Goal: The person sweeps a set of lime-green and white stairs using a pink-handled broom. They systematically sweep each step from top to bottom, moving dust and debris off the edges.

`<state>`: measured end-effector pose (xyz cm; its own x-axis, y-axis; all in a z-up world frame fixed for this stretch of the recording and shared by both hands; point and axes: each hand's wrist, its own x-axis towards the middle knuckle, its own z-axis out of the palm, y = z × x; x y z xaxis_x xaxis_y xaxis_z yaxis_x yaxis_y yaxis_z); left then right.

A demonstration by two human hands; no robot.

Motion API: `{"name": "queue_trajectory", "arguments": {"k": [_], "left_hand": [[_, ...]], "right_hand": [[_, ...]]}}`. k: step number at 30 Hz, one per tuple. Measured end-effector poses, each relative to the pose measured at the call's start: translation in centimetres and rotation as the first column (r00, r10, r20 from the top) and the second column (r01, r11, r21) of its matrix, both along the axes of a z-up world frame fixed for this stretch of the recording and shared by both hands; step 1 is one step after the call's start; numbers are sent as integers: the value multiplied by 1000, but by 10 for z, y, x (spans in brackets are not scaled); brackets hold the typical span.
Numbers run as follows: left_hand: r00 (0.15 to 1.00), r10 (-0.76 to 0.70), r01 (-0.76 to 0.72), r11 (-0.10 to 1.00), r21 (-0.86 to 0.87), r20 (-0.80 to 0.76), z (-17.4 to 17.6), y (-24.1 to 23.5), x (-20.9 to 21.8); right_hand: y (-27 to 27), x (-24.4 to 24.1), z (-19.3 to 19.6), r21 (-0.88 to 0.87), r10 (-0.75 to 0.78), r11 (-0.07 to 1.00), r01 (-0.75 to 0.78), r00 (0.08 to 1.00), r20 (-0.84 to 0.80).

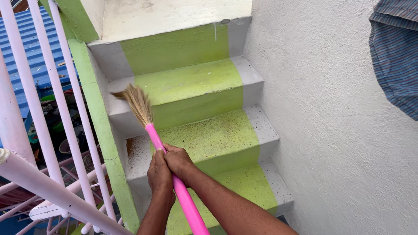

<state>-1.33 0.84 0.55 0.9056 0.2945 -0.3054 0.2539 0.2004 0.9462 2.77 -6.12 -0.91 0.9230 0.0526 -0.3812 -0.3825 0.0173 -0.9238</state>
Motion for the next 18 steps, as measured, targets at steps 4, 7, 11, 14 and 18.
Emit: {"name": "queue_trajectory", "arguments": {"k": [4,7,11,14,18], "left_hand": [[984,49,-45,999,24,-171,10,-3,-15],[995,56,-41,986,164,-88,16,-12,-18],[999,30,-28,993,113,-14,11,-7,-1],[994,67,-71,996,-54,-82,0,-2,2],[990,143,-137,977,165,-21,1,-10,-16]], "right_hand": [[-2,10,-8,-12,173,985,-174,984,-29],[-16,9,-7,96,164,981,-167,986,34],[-7,-1,5,191,-4,981,-15,995,101],[3,0,12,-13,36,999,-36,999,-14],[-10,5,7,7,274,961,-276,956,101]]}}
